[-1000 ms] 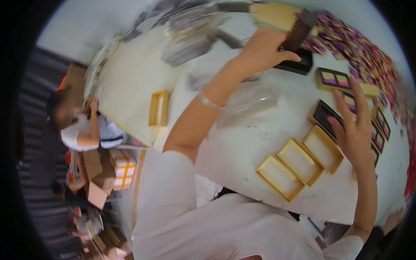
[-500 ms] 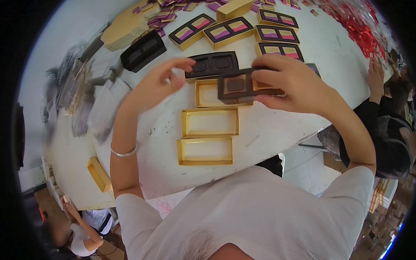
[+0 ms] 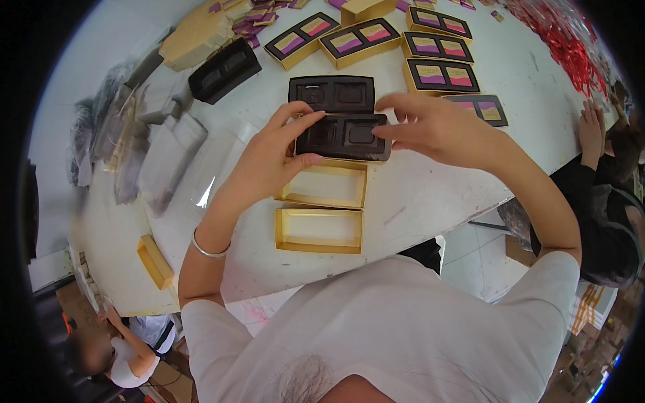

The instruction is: The person assembles cosmetic compacts by placing small colored inserts into black trays, closing them with lids, and wrapping each unit in clear plastic. The person then places the wrapped compacts into gold boxes and closes them. The process is repeated for multiple units on a white table.

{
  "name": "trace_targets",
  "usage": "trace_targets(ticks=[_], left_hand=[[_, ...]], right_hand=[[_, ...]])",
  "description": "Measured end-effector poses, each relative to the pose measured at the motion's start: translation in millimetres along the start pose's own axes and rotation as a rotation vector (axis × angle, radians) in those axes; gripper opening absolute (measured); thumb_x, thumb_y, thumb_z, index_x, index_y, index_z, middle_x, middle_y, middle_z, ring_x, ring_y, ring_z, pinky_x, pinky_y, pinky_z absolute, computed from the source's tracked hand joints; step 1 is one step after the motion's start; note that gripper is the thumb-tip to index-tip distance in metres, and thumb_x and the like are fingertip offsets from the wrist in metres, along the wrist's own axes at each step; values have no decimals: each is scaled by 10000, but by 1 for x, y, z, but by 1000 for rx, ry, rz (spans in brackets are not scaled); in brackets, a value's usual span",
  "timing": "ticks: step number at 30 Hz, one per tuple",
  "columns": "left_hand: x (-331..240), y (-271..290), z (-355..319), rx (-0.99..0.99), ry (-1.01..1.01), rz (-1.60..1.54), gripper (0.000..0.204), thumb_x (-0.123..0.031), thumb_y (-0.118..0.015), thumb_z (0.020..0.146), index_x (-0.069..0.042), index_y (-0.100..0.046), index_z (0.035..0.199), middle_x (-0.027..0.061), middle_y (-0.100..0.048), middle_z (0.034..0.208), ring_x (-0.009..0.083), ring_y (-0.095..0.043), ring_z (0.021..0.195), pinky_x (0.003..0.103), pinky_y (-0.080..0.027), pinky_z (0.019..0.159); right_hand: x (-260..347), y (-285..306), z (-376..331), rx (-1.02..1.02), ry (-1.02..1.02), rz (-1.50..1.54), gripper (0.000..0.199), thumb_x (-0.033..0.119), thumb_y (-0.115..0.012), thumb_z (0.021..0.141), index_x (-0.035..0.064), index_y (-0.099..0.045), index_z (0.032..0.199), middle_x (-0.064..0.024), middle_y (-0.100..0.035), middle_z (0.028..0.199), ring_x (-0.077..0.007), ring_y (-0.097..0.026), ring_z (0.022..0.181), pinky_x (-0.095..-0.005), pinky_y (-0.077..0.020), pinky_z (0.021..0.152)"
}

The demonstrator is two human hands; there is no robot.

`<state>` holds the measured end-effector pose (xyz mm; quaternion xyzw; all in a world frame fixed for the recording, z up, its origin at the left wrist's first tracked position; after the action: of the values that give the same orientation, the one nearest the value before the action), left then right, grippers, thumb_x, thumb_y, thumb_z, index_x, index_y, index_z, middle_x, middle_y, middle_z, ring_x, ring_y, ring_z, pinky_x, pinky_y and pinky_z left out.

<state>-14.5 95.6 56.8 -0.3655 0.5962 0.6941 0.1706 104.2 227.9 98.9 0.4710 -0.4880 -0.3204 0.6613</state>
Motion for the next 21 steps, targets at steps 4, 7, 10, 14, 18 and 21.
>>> trace_targets(ticks=[4,7,10,14,18,21], left_hand=[[3,1,6,22,-2,-64,576,-125,-750,714,-81,-525,1242,42,-451,1201,160,-523,694,280,-469,640],[4,3,6,25,-18,-68,570,-112,-743,715,-85,-525,1241,38,-451,1196,151,-516,691,273,-463,639],[4,1,5,29,-34,-64,556,-98,-731,719,-82,-522,1234,44,-443,1202,152,-515,697,274,-461,640],[4,2,7,49,-42,-45,551,-94,-719,730,-62,-500,1235,59,-428,1220,164,-520,713,281,-465,652],[2,2,8,84,-60,17,546,-87,-704,745,-49,-480,1242,66,-420,1229,171,-524,736,289,-471,667],[3,3,6,78,-70,-4,540,-68,-691,754,-53,-474,1248,67,-419,1223,177,-519,748,290,-475,679]], right_hand=[[22,-20,-3,-89,398,-461,187,50,-625,729,2,-625,910,-78,-528,983,-195,-573,740,-305,-502,600],[14,-27,1,-28,339,-329,175,44,-621,728,-1,-619,897,-92,-522,981,-196,-581,742,-303,-504,599],[-2,-22,3,-1,81,110,201,43,-620,737,-4,-611,932,-105,-521,982,-206,-586,775,-302,-505,627],[3,-16,4,-24,271,-151,221,53,-612,733,0,-602,947,-95,-518,972,-208,-588,771,-296,-510,664],[14,-17,11,-19,569,-611,193,88,-613,709,11,-589,884,-72,-488,906,-201,-577,729,-287,-515,648],[14,-21,16,96,669,-620,138,97,-598,719,25,-572,833,-65,-466,878,-198,-571,746,-291,-522,644]])
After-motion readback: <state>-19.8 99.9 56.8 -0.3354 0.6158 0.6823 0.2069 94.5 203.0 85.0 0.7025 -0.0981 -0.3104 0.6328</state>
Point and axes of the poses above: each hand's wrist, its own z-axis towards the middle knuckle, its own y-axis out of the back of the hand, x = y × z, the point moved 7 cm from there along z, towards the middle knuckle
